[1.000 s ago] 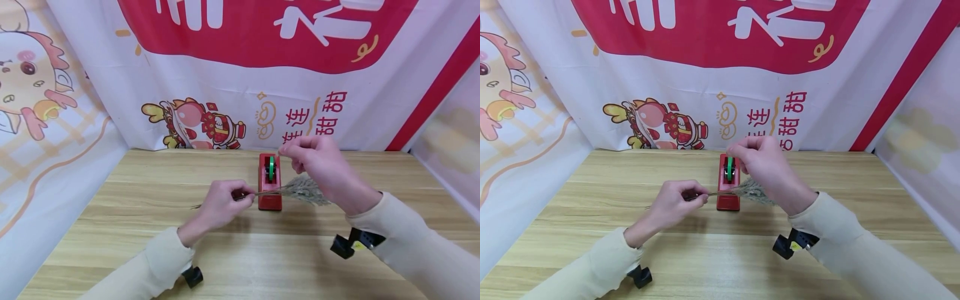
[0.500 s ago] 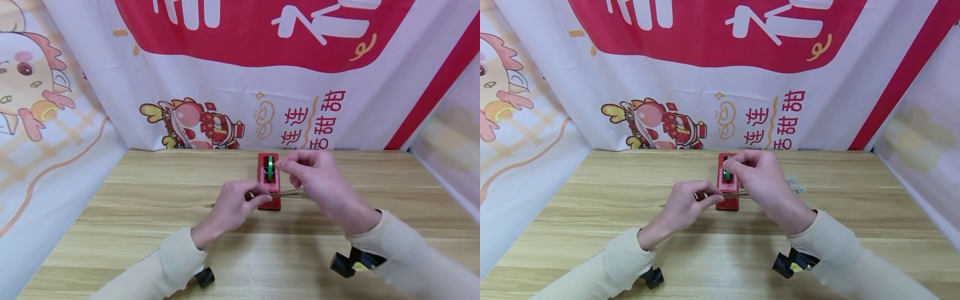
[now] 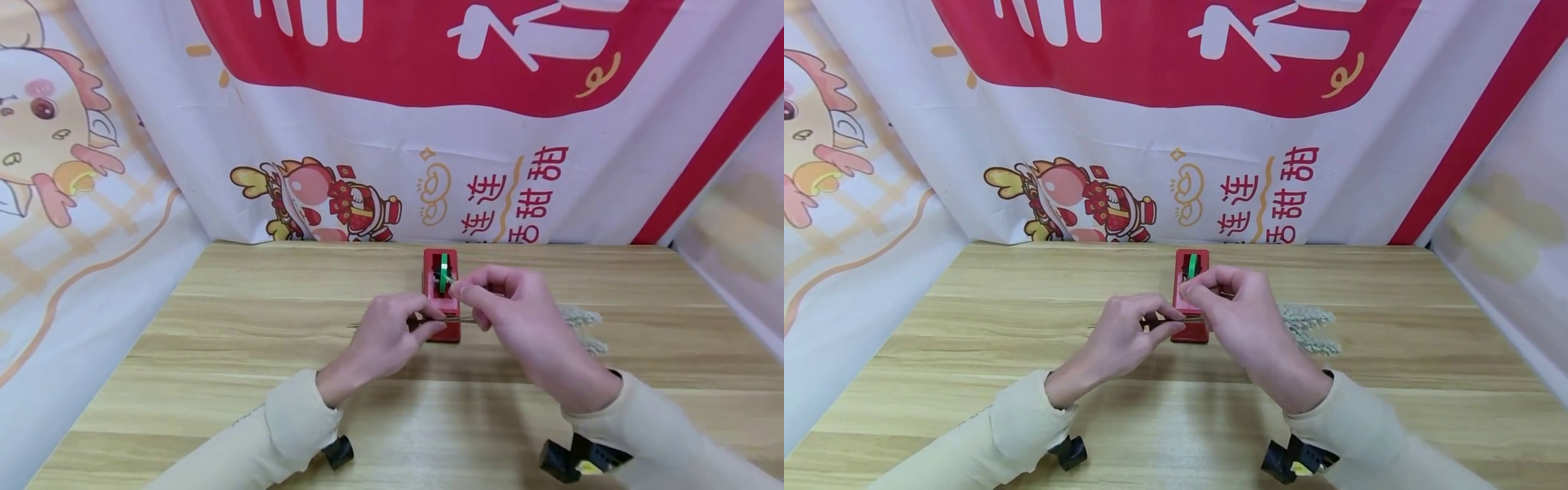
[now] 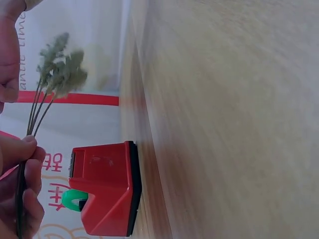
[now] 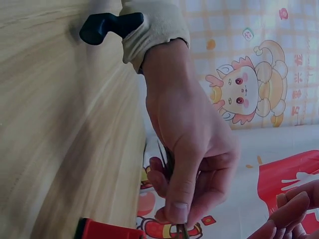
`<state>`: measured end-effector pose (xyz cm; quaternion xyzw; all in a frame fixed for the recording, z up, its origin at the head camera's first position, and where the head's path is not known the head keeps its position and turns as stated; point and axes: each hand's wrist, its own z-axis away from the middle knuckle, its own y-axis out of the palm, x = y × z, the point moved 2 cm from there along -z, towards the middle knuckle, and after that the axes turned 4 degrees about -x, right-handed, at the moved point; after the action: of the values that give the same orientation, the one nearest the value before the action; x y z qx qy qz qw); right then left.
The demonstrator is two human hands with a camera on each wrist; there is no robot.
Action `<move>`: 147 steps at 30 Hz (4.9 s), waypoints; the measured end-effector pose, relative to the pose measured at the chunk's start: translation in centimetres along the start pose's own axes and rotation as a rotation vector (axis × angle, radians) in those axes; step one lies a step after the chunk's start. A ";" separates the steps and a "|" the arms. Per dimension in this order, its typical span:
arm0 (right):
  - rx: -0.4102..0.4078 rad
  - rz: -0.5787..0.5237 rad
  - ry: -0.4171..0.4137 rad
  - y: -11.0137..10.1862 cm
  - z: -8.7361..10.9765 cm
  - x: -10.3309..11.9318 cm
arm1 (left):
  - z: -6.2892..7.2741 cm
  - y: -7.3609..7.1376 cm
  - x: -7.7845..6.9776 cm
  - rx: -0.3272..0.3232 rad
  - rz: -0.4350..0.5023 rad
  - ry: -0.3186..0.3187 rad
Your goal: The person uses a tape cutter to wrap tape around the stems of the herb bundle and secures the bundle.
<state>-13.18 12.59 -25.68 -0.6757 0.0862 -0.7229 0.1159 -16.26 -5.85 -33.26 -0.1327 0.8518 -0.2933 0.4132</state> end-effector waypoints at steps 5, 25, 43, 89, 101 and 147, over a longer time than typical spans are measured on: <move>0.002 -0.017 0.013 0.2 0.5 -0.7 | 0.0 0.1 -0.1 -0.007 -0.030 0.035; -0.054 -0.093 0.119 1.1 2.3 -3.3 | 0.0 0.1 -0.4 -0.019 0.061 0.002; -0.089 -0.085 0.184 1.9 3.8 -6.4 | 1.1 -0.4 -0.4 -0.007 0.081 -0.068; -0.210 -0.367 0.333 4.4 2.4 -11.1 | 2.4 0.7 -0.9 0.063 0.107 -0.039; -0.190 -0.428 0.288 4.5 2.9 -10.6 | 2.6 0.5 -1.0 0.074 0.094 -0.069; 0.038 -0.341 0.303 2.7 3.8 -9.1 | 2.7 -0.3 -0.9 0.124 0.093 -0.185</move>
<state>-8.66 12.69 -34.87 -0.5621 -0.0265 -0.8266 -0.0096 -13.65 -6.74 -33.82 -0.0938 0.7955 -0.3127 0.5106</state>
